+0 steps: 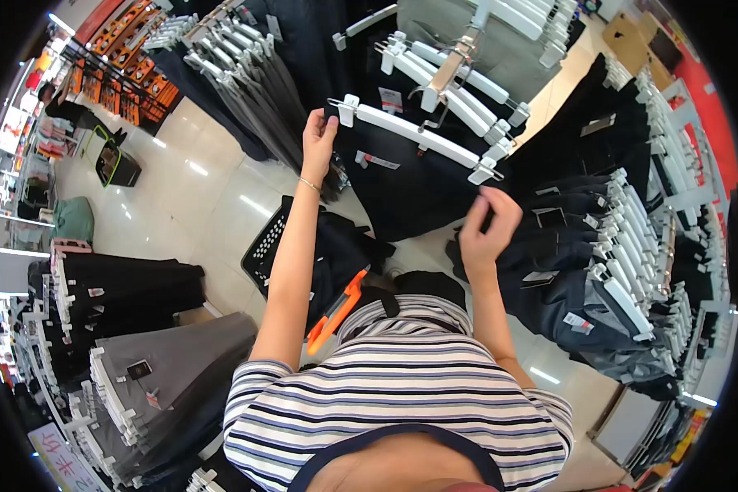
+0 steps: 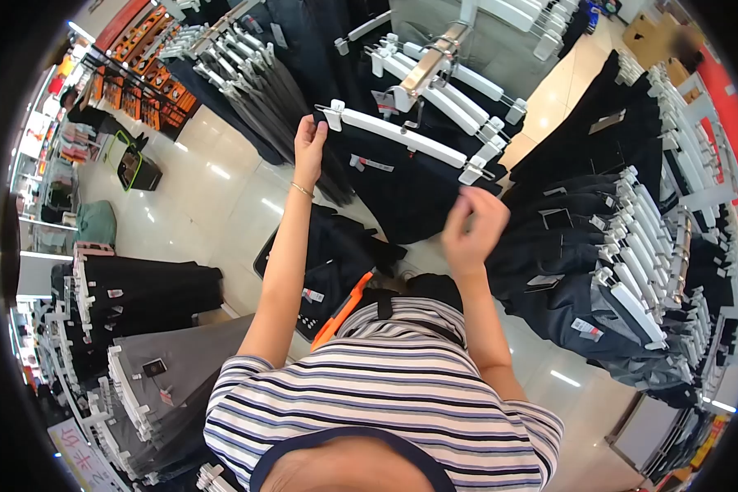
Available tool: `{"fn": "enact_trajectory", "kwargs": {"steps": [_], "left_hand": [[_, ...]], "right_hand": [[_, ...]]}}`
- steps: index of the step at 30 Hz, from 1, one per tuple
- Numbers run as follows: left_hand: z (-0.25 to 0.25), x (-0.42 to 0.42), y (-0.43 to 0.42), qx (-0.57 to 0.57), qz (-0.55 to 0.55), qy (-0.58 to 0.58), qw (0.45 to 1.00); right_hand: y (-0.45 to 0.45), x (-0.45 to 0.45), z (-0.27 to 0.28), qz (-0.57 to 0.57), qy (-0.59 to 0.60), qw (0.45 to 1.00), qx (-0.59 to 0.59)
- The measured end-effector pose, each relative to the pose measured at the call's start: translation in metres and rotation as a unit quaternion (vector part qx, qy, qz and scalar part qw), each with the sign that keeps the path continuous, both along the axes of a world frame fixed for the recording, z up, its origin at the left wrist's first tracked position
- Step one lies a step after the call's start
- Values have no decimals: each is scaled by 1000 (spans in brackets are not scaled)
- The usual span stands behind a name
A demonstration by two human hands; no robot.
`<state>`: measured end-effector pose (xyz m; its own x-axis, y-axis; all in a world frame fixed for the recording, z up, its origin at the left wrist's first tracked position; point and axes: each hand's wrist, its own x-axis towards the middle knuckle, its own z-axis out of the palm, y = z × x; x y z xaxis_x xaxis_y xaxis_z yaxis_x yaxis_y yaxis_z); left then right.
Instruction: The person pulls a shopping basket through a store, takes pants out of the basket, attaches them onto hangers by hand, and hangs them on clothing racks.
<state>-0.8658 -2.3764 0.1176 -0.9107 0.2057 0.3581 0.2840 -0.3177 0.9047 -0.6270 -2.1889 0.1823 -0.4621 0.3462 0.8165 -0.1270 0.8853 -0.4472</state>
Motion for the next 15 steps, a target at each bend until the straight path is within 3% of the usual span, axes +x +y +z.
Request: {"fn": "enact_trajectory", "kwargs": {"steps": [3,5,8,11,15], "left_hand": [[0,4,-13,-25,-9,26,999],[0,7,-18,-36,1,37,999],[6,13,-24,-38,5,44,998],[10,19,-28,-79,51,65,993],[31,34,-36,-164,85,98,978]], "right_hand": [[-30,-49,34,238,-33,970,37],[-47,-95,46,283,-38,957,42],[-63,-139,54,220,-80,957,172],[-72,-166,46,248,-317,913,61],[-79,-161,33,242,-265,933,40]]}}
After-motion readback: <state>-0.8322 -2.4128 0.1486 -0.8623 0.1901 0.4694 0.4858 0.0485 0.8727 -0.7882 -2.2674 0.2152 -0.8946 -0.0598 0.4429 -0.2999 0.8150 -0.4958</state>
